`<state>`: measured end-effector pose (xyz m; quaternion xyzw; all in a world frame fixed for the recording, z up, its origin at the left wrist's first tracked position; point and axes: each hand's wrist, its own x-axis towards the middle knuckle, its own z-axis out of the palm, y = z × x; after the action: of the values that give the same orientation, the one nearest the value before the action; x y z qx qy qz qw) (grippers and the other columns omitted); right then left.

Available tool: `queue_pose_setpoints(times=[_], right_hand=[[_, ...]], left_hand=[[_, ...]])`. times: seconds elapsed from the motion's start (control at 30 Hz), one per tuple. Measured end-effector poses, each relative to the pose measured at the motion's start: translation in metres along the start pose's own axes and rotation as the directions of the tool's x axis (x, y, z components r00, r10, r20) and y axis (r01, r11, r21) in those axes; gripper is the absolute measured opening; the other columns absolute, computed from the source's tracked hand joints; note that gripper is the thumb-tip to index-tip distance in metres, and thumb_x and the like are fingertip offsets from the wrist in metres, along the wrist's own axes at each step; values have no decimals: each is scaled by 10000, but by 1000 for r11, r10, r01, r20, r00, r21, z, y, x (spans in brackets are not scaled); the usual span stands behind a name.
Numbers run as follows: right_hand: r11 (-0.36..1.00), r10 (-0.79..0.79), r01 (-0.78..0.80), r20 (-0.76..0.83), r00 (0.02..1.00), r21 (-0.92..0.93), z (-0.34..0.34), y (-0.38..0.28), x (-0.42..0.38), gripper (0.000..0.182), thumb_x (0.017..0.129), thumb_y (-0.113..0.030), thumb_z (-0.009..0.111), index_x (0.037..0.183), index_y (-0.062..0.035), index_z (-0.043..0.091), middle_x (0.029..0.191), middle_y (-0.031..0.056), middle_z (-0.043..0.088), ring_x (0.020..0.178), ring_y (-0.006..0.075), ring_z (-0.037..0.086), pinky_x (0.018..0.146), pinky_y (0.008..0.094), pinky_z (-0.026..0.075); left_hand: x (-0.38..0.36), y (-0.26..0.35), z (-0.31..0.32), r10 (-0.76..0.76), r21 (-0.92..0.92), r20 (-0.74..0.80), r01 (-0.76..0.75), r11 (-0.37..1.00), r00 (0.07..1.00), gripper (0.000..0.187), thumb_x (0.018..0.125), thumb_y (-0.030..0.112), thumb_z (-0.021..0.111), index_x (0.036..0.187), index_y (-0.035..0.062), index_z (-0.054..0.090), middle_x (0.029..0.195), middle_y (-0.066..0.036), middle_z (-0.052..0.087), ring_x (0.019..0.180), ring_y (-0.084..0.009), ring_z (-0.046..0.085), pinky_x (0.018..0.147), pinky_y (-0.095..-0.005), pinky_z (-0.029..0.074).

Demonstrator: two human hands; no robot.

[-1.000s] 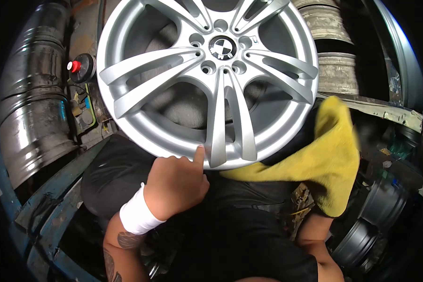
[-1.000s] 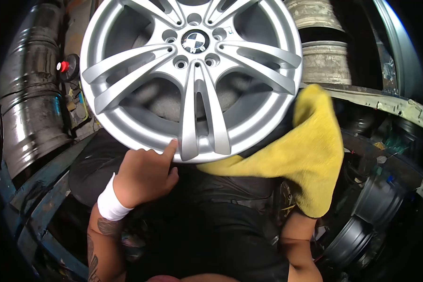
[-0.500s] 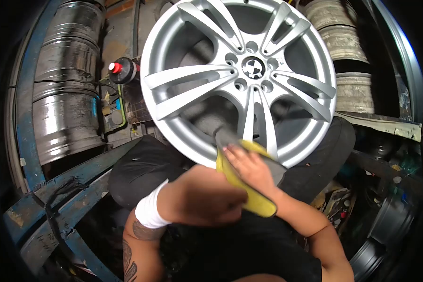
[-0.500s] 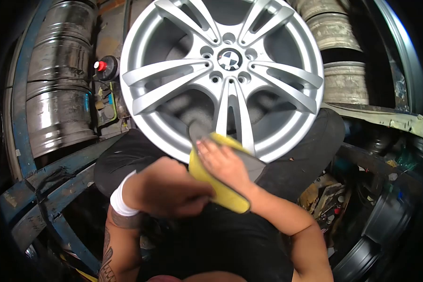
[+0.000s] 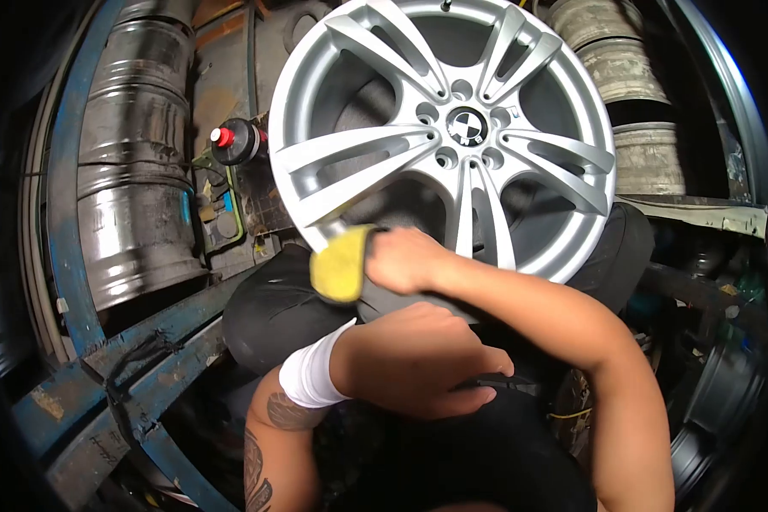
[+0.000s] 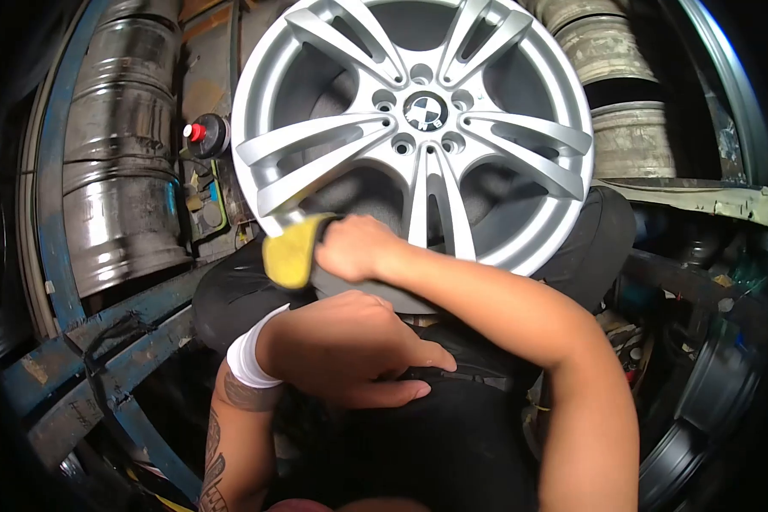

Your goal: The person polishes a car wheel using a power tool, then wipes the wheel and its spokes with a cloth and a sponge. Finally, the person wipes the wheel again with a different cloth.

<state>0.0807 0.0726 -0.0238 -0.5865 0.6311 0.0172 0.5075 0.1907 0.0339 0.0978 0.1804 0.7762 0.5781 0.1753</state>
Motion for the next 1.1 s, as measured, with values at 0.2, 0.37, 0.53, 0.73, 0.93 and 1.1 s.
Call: queue_pose_setpoints(times=[0.2, 0.37, 0.53, 0.73, 0.93, 1.1], right_hand=[[957, -282, 172, -630, 724, -232, 70, -30, -47, 489, 934, -127, 533, 1295, 201, 552, 1367, 391, 587, 1305, 463, 609, 1117, 500, 498], [968, -220, 243, -656, 722, -58, 52, -47, 0, 557, 948, -141, 549, 1407, 168, 486, 1521, 369, 470, 1452, 443, 477, 1200, 477, 425], [998, -9, 44, -561, 828, 49, 55, -30, -28, 734, 865, -260, 694, 1429, 153, 467, 1431, 362, 554, 1219, 489, 651, 1112, 498, 503], [767, 138, 99, -314, 939, 634, 1, -1, 38, 664, 963, -474, 544, 1224, 128, 647, 1143, 347, 707, 1103, 455, 705, 974, 475, 535], [890, 188, 23, -413, 891, 455, 23, -28, 11, 769, 975, -461, 551, 1379, 192, 502, 1391, 408, 557, 1235, 491, 623, 1103, 491, 484], [992, -105, 127, -556, 824, 0, 72, -20, -63, 717, 924, -259, 649, 1497, 107, 419, 1471, 341, 533, 1378, 441, 551, 1137, 464, 477]], left_hand=[[-1, -9, 16, 235, -30, -116, -240, 970, 965, 338, 976, 286, 667, 1217, 53, 714, 807, -166, 727, 774, -365, 701, 741, -416, 551], [7, 4, 14, 211, -102, -42, -214, 971, 977, 297, 950, 295, 678, 1134, 62, 696, 669, -134, 655, 662, -362, 665, 662, -454, 519], [8, -3, 17, 212, -34, -75, -215, 976, 974, 352, 993, 300, 654, 1260, 71, 667, 775, -143, 694, 742, -351, 676, 723, -452, 518], [24, 1, 9, 170, -92, 160, -157, 983, 972, 338, 989, 294, 648, 1236, 62, 654, 804, -146, 703, 777, -377, 675, 729, -480, 509], [24, -4, 8, 155, -75, 48, -151, 986, 987, 324, 970, 274, 665, 1204, 49, 671, 822, -136, 713, 783, -361, 688, 696, -468, 520], [25, 0, 16, 226, -261, 171, -177, 949, 959, 345, 996, 252, 636, 1276, 50, 647, 897, -144, 727, 838, -346, 711, 736, -462, 554]])
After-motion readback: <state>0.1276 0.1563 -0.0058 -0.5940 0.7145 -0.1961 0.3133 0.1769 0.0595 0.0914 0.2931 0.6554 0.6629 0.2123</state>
